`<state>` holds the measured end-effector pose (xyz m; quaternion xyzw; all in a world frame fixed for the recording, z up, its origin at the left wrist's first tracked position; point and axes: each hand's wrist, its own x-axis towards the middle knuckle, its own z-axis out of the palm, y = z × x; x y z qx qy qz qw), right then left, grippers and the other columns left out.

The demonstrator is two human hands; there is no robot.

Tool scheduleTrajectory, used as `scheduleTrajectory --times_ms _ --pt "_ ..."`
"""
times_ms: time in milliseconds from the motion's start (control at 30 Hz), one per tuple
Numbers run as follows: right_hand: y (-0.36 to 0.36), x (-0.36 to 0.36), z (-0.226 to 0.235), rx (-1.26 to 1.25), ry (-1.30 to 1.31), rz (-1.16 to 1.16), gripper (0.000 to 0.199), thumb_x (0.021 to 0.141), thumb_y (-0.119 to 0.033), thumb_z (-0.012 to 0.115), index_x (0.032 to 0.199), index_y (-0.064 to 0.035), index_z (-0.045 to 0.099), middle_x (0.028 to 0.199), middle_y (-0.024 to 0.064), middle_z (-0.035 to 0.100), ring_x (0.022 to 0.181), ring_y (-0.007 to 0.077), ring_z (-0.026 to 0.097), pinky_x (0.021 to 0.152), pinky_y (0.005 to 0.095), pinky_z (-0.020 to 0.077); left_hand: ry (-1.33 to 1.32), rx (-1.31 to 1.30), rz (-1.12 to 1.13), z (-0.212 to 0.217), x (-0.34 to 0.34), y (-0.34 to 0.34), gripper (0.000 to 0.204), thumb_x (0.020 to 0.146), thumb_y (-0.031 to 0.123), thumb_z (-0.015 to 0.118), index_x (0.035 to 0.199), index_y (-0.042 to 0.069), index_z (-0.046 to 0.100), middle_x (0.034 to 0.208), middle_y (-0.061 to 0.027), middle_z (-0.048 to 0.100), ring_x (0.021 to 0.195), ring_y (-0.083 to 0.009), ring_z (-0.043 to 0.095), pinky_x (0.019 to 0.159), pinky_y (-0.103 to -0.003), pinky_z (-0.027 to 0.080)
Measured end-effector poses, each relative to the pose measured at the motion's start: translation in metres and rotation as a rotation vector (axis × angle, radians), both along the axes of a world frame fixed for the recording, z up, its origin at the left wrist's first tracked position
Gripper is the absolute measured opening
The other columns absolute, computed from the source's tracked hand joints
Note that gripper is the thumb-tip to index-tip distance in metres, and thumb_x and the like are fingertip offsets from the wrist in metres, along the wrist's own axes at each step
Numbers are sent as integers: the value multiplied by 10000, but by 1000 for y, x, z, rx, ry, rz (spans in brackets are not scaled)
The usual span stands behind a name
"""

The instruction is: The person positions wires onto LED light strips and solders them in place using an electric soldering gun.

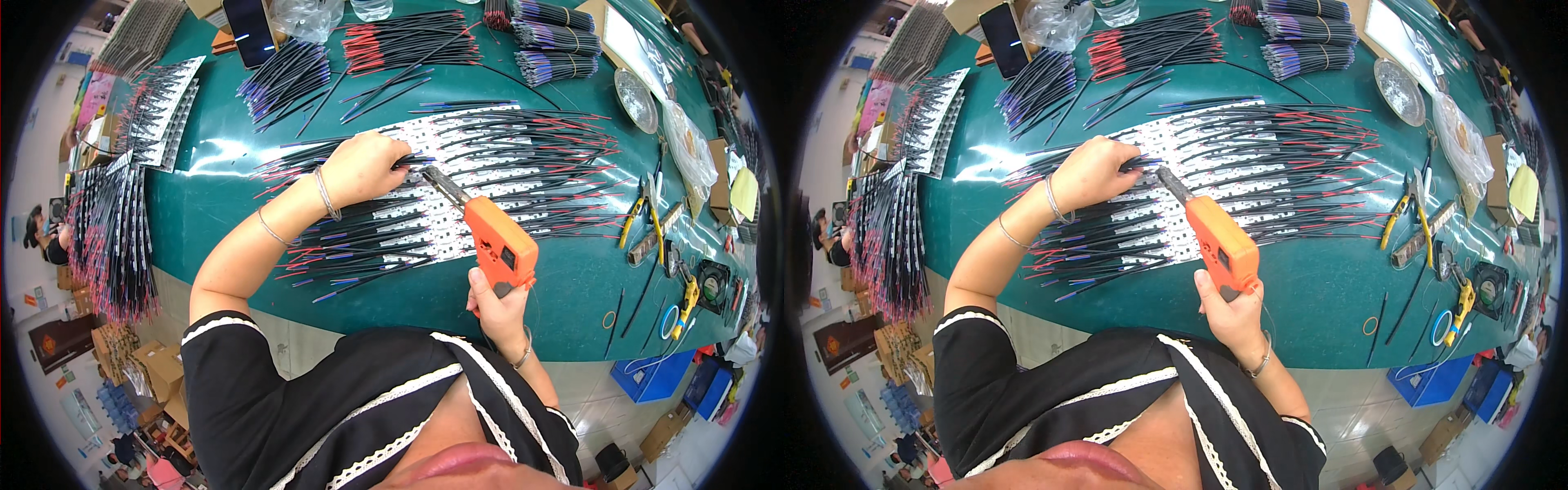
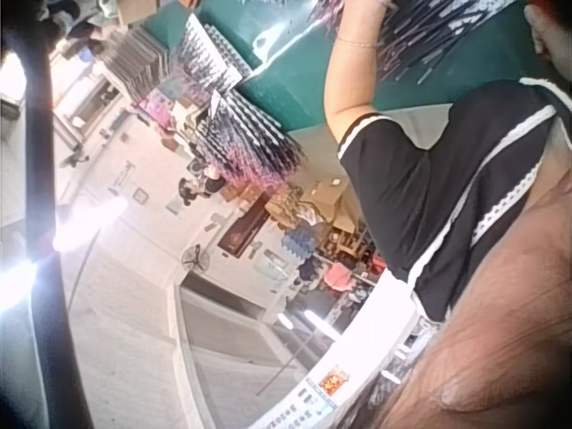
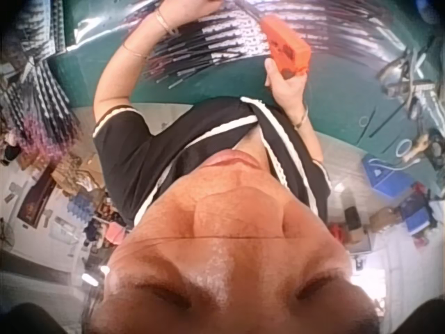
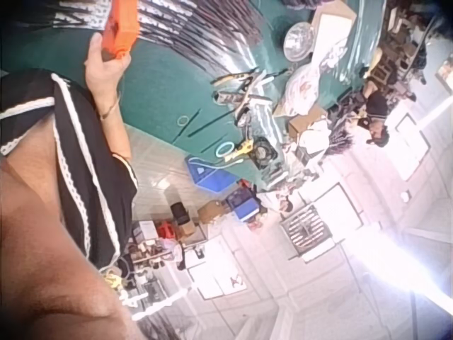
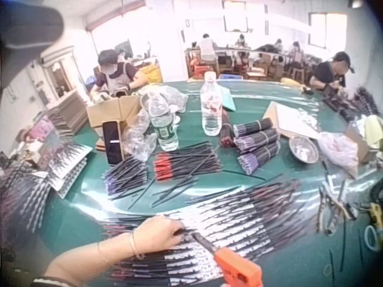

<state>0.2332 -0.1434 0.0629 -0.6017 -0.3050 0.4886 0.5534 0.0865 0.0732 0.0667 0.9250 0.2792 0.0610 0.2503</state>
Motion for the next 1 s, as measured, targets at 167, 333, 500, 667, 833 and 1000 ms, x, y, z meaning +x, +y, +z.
scheduleTrajectory --times_ms 167,333,500,667,833,1000 --pt "-2 14 4 24 54 -51 183 834 -86 525 936 45 449 526 27 472 372 92 438 361 223 377 23 -1 -4 3 -1 0 146 697 132 601 713 -10 568 643 -202 551 625 -371 541 578 -413 440" --pt "10 26 9 118 52 -101 234 839 -86 514 1000 70 447 499 18 438 360 92 412 354 222 362 50 -15 -32 3 -2 3 180 742 160 590 749 -16 553 663 -209 553 649 -377 539 591 -419 433" --pt "23 35 14 184 4 -66 206 839 -77 512 981 63 460 493 18 437 354 90 410 345 221 362 -148 -28 63 5 -7 7 256 839 225 522 851 -28 492 680 -208 543 668 -404 512 606 -428 408" --pt "33 39 16 197 14 -78 185 841 -79 513 962 51 464 495 23 449 355 88 421 350 220 384 -179 -177 228 9 -8 7 230 846 173 535 868 -51 487 626 -108 531 516 -148 440 516 -291 380" --pt "34 34 11 223 56 -94 167 835 -82 527 933 43 475 504 26 462 362 88 435 355 217 391 -223 -139 233 9 -8 11 216 825 162 558 854 -51 538 633 -69 536 539 -117 444 518 -271 379" --pt "29 26 8 145 93 -62 145 827 -93 546 869 28 479 514 24 469 372 88 449 349 213 387 -28 -124 260 25 3 9 179 746 127 579 787 -45 561 658 -154 551 537 -242 504 533 -314 409"
